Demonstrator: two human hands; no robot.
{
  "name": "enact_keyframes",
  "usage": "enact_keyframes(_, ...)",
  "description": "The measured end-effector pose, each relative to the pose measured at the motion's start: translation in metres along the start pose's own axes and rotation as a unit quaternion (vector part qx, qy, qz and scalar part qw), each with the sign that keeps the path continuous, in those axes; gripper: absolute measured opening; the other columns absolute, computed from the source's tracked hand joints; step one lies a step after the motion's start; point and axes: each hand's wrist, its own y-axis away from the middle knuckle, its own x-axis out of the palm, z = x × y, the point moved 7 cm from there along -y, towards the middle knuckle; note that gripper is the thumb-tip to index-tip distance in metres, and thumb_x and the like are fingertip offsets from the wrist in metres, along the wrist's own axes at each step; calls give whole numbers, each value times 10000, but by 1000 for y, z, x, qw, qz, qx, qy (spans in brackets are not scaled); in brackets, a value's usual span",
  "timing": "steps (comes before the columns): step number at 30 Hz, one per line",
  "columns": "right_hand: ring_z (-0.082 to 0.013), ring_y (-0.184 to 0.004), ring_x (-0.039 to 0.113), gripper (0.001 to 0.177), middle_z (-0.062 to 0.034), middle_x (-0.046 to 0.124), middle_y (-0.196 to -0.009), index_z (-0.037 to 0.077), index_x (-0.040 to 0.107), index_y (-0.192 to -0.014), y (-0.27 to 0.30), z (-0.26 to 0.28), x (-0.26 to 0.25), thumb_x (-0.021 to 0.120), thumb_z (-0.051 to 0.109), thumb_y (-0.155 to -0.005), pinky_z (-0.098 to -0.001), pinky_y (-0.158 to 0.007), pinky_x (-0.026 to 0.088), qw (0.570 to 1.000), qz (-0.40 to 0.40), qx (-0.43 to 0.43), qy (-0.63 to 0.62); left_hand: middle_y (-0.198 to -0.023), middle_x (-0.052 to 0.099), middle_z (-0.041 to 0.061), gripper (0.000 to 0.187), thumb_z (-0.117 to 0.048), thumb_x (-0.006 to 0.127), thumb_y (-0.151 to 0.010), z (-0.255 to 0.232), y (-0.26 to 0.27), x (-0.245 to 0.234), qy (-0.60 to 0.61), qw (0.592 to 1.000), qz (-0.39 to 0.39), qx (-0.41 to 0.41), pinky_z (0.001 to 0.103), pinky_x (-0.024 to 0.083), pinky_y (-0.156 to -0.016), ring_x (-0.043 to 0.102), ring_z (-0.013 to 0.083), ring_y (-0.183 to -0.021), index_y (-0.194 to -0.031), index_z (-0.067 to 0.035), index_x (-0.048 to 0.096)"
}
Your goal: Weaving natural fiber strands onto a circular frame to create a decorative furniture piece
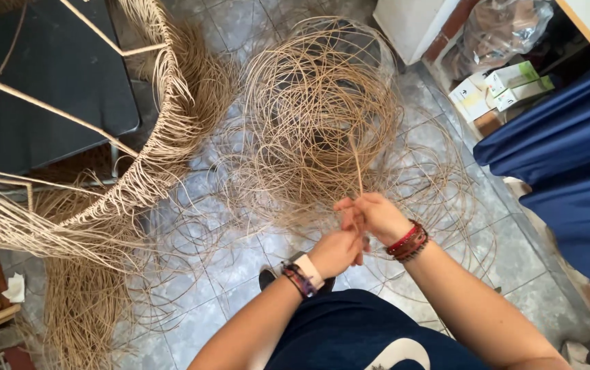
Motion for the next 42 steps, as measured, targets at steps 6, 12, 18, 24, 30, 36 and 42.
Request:
enact_keyframes(6,-36,-363,405,322,45,438,-530,28,668,-862,15,-32,-42,483,208,-1054,-172,-324,282,997,26,-22,68,-1040,511,124,334,-127,520,-1000,48,-17,-50,613,787,-20,61,386,357,-824,461,237,-940,-1274,36,621)
enact_keyframes(12,-336,-893,781,477,-320,784,-1008,-116,696,-1183,36,-37,-63,369,204,-1047,-433,-703,617,998,50,24,0,-546,436,-45,305,-107,402,-956,-9,-23,-113,730,657,-190,13,179,248,-312,368,42,-392,-1093,-80,673)
enact_keyframes(18,-164,-849,747,452,-105,790,-991,7,616,-1327,-51,-9,-40,411,304,-1055,-287,-664,579,970,191,-43,-145,-738,693,113,258,-234,499,-993,-58,16,-9,103,984,79,125,442,554,-733,688,355,-817,-830,-73,618)
enact_keyframes(24,-100,-304,323,388,26,311,-501,-56,638,-966,4,29,-43,412,239,-1077,-223,-275,237,984,130,-100,-74,-676,583,-99,229,-141,501,-988,-93,37,-119,577,817,-20,-1,94,453,-567,550,-42,-641,-977,-94,725)
enact_keyframes(30,-80,-369,271,419,24,281,-533,-35,630,-823,54,-28,-74,433,227,-1083,-211,-319,177,996,93,-12,-2,-657,175,-129,312,-292,429,-1090,0,-31,-136,830,527,-179,37,154,156,-393,186,-1,-479,-1210,-141,675)
enact_keyframes(36,-271,-446,702,467,-229,715,-1228,-9,553,-1305,-27,-2,-40,365,323,-1037,-324,-379,595,962,228,-19,-147,-878,673,64,176,-27,565,-914,-87,-8,-70,372,873,-36,313,261,522,-699,637,186,-784,-804,-105,679)
enact_keyframes(42,-61,-441,238,324,71,242,-646,1,609,-1139,-19,33,-42,440,269,-1070,-219,-341,211,976,141,-55,-155,-1078,757,167,287,-213,546,-988,-33,22,-21,60,983,138,107,509,511,-980,672,405,-1109,-1177,-100,729)
